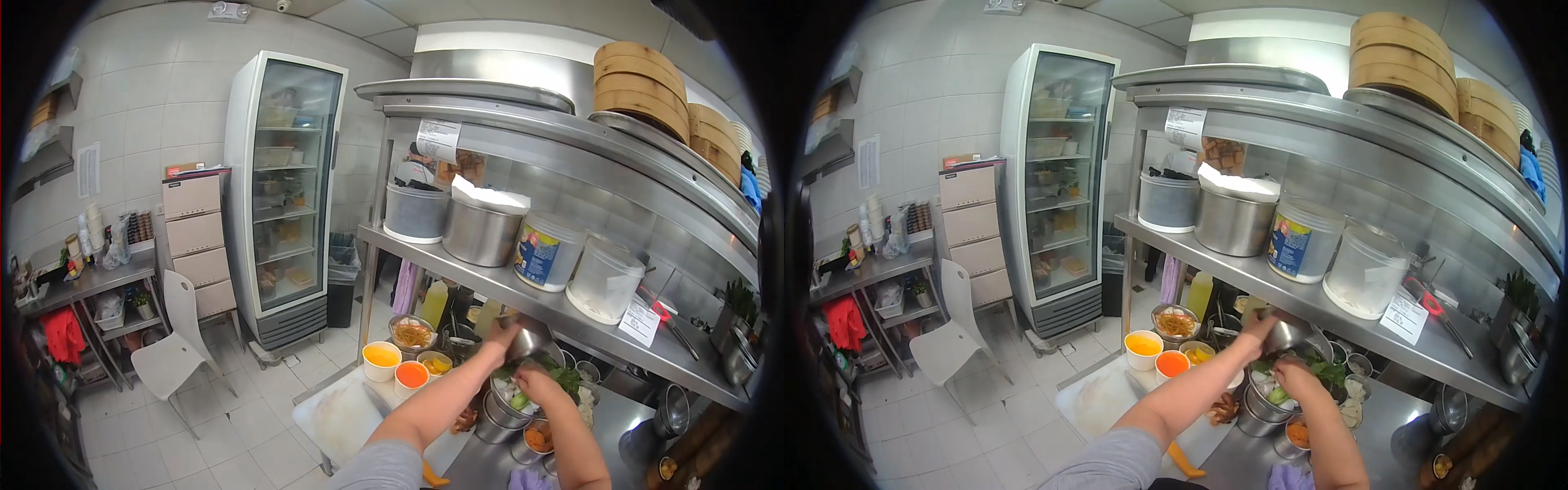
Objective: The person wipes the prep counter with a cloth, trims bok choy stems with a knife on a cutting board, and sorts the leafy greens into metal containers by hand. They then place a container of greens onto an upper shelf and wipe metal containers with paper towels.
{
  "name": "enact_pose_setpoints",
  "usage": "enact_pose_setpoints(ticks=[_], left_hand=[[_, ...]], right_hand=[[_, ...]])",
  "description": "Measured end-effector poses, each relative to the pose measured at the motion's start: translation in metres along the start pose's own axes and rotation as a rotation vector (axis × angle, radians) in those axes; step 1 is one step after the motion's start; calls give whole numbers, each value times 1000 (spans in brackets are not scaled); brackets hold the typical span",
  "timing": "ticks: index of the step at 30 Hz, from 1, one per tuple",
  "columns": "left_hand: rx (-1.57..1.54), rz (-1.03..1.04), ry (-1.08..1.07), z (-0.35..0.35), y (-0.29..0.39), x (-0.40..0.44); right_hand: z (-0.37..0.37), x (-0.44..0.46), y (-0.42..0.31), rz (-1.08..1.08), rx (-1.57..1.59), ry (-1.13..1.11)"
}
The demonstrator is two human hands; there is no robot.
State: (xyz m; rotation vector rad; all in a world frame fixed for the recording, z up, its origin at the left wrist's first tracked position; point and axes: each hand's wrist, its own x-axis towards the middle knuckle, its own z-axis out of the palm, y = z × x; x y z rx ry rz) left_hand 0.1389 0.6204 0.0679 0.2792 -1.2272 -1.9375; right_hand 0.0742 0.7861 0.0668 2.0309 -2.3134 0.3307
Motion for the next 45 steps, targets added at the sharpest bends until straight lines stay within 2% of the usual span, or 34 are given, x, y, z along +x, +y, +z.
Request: enact_pose_setpoints(ticks=[2, 3, 4, 6, 8, 10, 11, 13, 15, 16, 18, 21, 22, 24, 26, 28, 29, 30, 32, 33, 35, 36, 38, 39, 40, 42, 43, 45], left_hand=[[-195, -142, 81, -5, 26, -7], [-336, -173, -59, -15, 22, 9], [-476, -204, -195, -26, 17, 24], [-550, -279, -219, -20, 43, -3], [-593, -348, -230, -21, 48, -10], [-648, -275, -267, -22, 44, -17], [-689, -303, -348, -26, 39, -15], [-712, -335, -282, -26, 41, -25], [-706, -358, -252, -26, 41, -29], [-690, -362, -233, -24, 45, -34], [-686, -384, -234, -25, 46, -38], [-707, -427, -242, -22, 45, -42], [-697, -440, -248, -18, 44, -45], [-666, -468, -197, -10, 42, -50], [-676, -487, -284, -2, 38, -58], [-690, -505, -370, 2, 33, -65], [-639, -469, -377, 3, 33, -70], [-589, -431, -383, 5, 33, -74], [-574, -401, -399, 8, 33, -78], [-574, -376, -420, 8, 34, -79], [-522, -318, -511, 5, 35, -79], [-518, -323, -513, 5, 33, -81], [-417, -280, -491, 8, 30, -82], [-462, -287, -476, 10, 27, -81], [-459, -291, -482, 10, 25, -78], [-453, -319, -530, 13, 20, -69], [-453, -321, -539, 14, 17, -66], [-506, -377, -443, 21, 16, -66]], right_hand=[[-3, -21, -9, -55, 35, 377], [-9, -26, -14, -48, 135, 546], [-12, -30, -18, -39, 143, 541], [-9, -38, -28, 70, 72, 299], [9, -31, -4, 0, 101, 356], [1, -29, -7, 122, 295, 559], [-1, -30, -5, 195, 315, 633], [-6, -33, -2, 289, 364, 806], [-15, -37, -9, 446, 719, 864], [-13, -38, -2, 391, 930, 886], [-23, -42, -13, 398, 1110, 971], [-40, -43, -27, 174, 1428, 1067], [-46, -41, -38, 175, 1541, 1056], [-52, -31, -62, 85, 1479, 1040], [-46, -19, -66, 151, 1215, 828], [-43, -7, -82, 234, 639, 870], [-43, -1, -85, 95, 307, 1009], [-42, -1, -86, 248, 93, 814], [-42, 2, -90, 281, -290, 710], [-42, 4, -91, 289, -290, 714], [-39, 9, -92, 467, -475, 395], [-38, 12, -91, 473, -472, 396], [-42, 19, -86, 513, -16, 497], [-45, 17, -82, 460, 131, 506], [-44, 16, -82, 466, 131, 511], [-47, 14, -84, 457, 390, 559], [-41, 12, -82, 461, 386, 566], [-28, 8, -75, 416, 679, 724]])
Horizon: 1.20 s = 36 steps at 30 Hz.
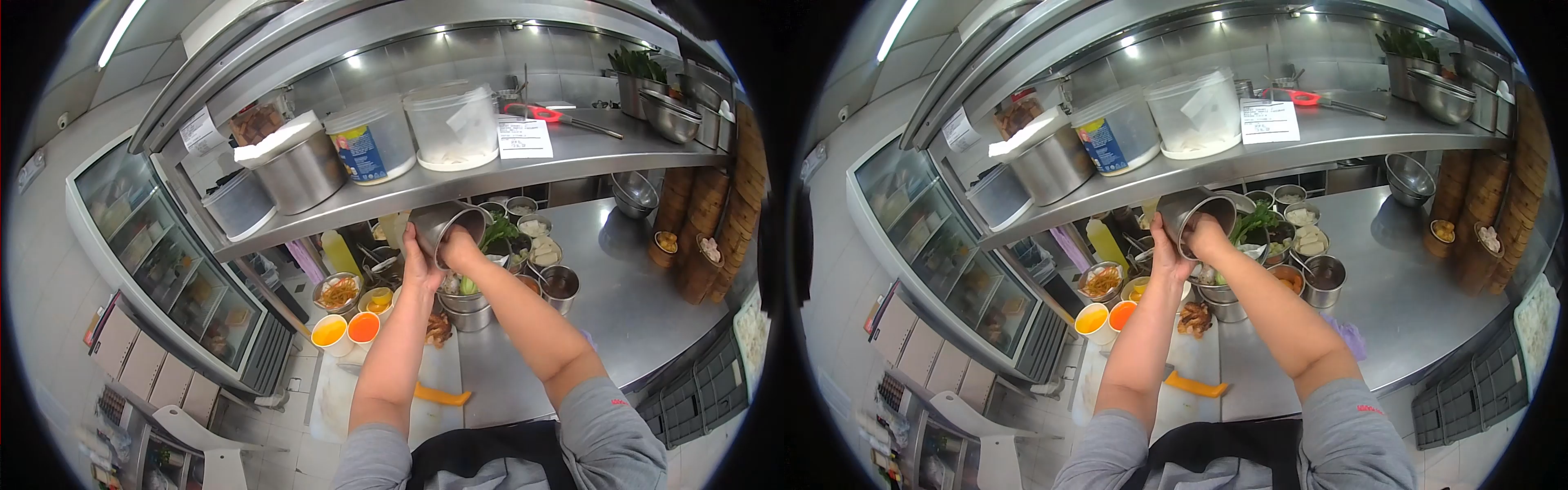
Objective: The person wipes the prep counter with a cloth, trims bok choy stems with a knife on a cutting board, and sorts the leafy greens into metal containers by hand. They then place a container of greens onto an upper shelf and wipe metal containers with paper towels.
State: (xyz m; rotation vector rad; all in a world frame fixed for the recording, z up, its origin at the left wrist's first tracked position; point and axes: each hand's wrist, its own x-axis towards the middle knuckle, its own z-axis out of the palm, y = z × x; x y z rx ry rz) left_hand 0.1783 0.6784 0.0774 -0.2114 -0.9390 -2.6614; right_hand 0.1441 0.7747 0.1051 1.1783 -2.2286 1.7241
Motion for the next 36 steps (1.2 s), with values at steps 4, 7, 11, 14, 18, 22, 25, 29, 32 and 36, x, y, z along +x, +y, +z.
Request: enact_pose_setpoints(ticks=[4, 7, 11, 14, 18, 22, 25, 29, 32, 36], left_hand=[[28, 50, 56, 8, -11, 14], [59, 138, 105, 7, -18, 25], [122, 215, 109, -2, -21, 40], [171, 212, 128, -17, -20, 58], [200, 213, 120, -32, -7, 73], [242, 370, 123, -42, 13, 85], [-28, 244, 146, -23, 38, 59], [-177, 175, 45, -13, 51, 36], [-196, 148, 68, -28, 49, 32], [-233, 150, 89, -24, 43, 22]], right_hand=[[0, 3, 3, 184, 447, 2], [-3, 4, 7, 234, 925, -17], [-1, 7, 36, 174, 1187, -158], [-2, 6, 59, 144, 1288, -189], [-5, 5, 75, 130, 1330, -202], [-21, -10, 68, 87, 829, -218], [-16, -14, 95, -348, -137, -163], [-21, -20, 78, -176, 319, -87], [-30, -11, 84, 169, 748, -68], [-53, -2, 85, 370, 1045, -74]])
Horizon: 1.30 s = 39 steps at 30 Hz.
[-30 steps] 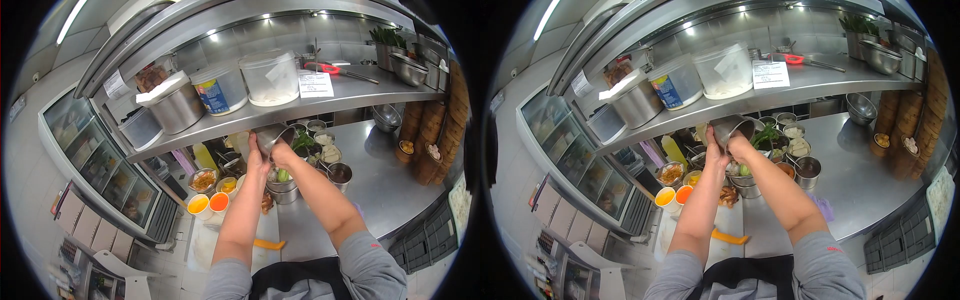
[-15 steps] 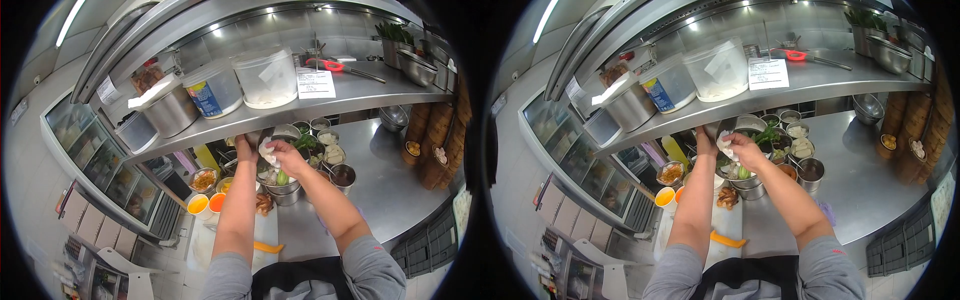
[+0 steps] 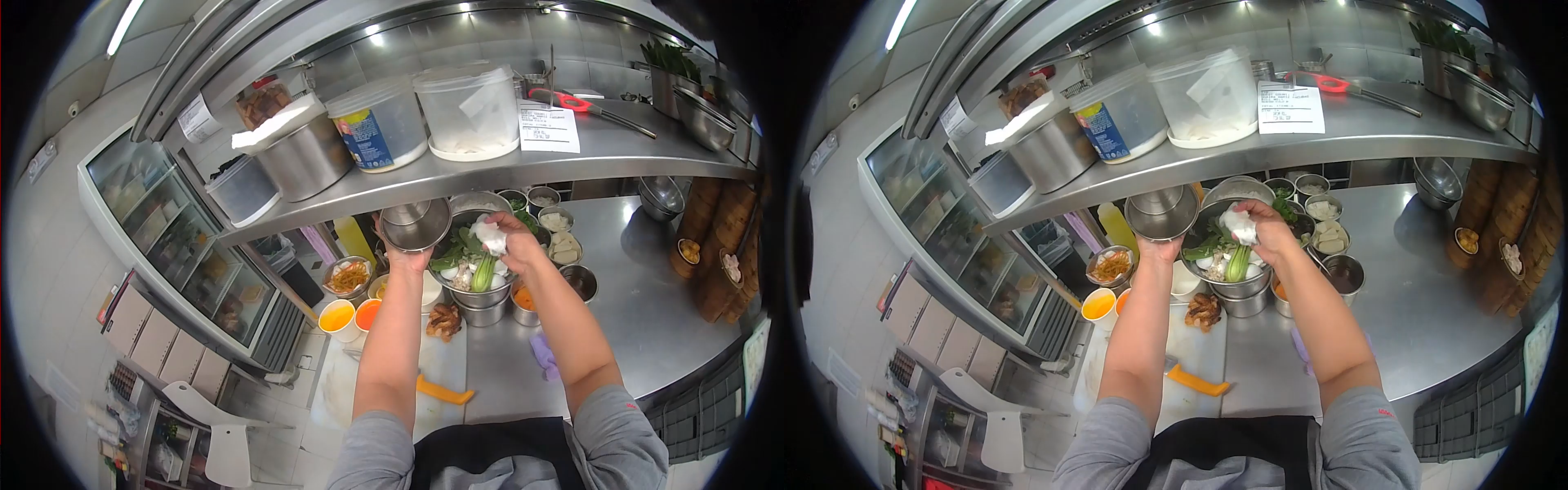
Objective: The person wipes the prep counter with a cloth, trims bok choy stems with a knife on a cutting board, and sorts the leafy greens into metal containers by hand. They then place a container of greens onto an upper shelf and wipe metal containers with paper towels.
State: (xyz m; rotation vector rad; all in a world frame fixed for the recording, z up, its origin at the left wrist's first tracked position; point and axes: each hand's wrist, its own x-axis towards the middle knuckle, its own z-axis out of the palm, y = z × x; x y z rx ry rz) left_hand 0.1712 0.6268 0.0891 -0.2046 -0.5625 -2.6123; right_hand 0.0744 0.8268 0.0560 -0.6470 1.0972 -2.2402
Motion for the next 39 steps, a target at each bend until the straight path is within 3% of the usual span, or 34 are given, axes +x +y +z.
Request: enact_pose_setpoints(ticks=[3, 4, 9, 12, 13, 16, 19, 23, 24, 25, 26, 27, 29, 30, 32, 33, 35, 37, 39], left_hand=[[20, 4, 4, -2, -4, -8], [59, 13, 8, -1, -3, -9], [55, 64, 94, 6, -8, -13], [62, 67, 120, 1, -14, -13], [86, 75, 94, -4, -17, -10], [147, 107, 66, -7, -29, -12], [153, 143, 61, -15, -42, -10], [255, 350, 18, -21, -57, -13], [314, 368, 101, -11, -57, -22], [373, 384, 185, -3, -56, -28], [371, 321, 167, -27, -49, -13], [370, 319, 167, -19, -44, -15], [265, 158, 137, -2, -34, -16], [233, 56, 88, 3, -29, -15], [229, 53, 100, 13, -24, -20], [224, 44, 114, 14, -22, -22], [171, 27, 89, 8, -16, -19], [175, 63, 147, 7, -9, -19], [103, 76, 131, 8, 6, -22]], right_hand=[[0, -2, -1, 0, 108, 33], [-3, -6, -3, 9, 210, -84], [24, -34, -12, -23, 67, -200], [53, -43, -21, -183, -837, -79], [59, -38, -17, -183, -837, -77], [86, -27, -4, -307, -87, 124], [105, -20, 3, -436, -52, 188], [111, -14, 28, -431, -425, 259], [112, -20, 30, -430, -426, 259], [114, -27, 33, -458, -619, 253], [113, -35, 37, -482, -814, 245], [106, -37, 48, -494, -740, 114], [84, -38, 56, -631, -1040, -17], [75, -38, 51, -630, -1039, -19], [57, -33, 37, -1107, -1486, -172], [48, -30, 31, -1100, -1484, -171], [38, -23, 14, -1184, -1803, -204], [35, -29, 0, -1233, -1827, -174], [35, -36, -9, -1172, -1848, 31]])
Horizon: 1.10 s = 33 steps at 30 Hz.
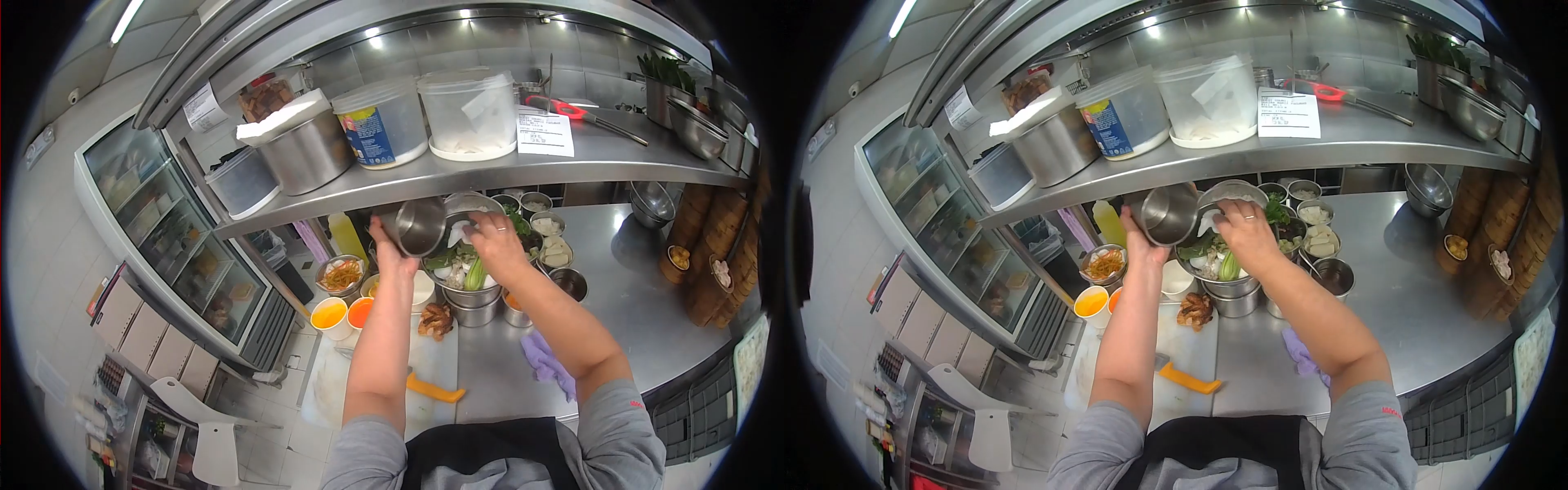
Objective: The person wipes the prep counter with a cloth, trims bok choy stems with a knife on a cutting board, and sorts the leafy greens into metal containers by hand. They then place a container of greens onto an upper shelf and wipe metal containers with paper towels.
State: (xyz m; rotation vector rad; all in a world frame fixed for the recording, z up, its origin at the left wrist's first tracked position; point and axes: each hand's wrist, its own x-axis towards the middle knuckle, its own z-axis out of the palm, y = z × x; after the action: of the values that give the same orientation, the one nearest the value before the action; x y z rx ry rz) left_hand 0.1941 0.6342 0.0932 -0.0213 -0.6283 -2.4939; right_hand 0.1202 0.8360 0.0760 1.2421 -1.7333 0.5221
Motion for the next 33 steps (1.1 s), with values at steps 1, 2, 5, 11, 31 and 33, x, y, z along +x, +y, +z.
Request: enact_pose_setpoints(ticks=[1, 2, 5, 11, 31, 33], left_hand=[[10, -2, 6, -2, 5, -4], [10, 0, 6, -7, 4, 0], [98, -24, 20, -14, -4, 5], [275, -39, -99, 18, -47, -23], [-52, 106, 34, -5, -15, -41], [-158, 72, 5, -18, 1, -57]], right_hand=[[-4, 2, 2, -4, -29, -19], [-7, 5, -1, -6, -28, -18], [-10, 20, -19, 70, 176, -90], [23, 70, -35, 574, 337, -555], [-12, 17, -4, 1040, 1952, 159], [-16, 9, 7, 1019, 1621, 144]])
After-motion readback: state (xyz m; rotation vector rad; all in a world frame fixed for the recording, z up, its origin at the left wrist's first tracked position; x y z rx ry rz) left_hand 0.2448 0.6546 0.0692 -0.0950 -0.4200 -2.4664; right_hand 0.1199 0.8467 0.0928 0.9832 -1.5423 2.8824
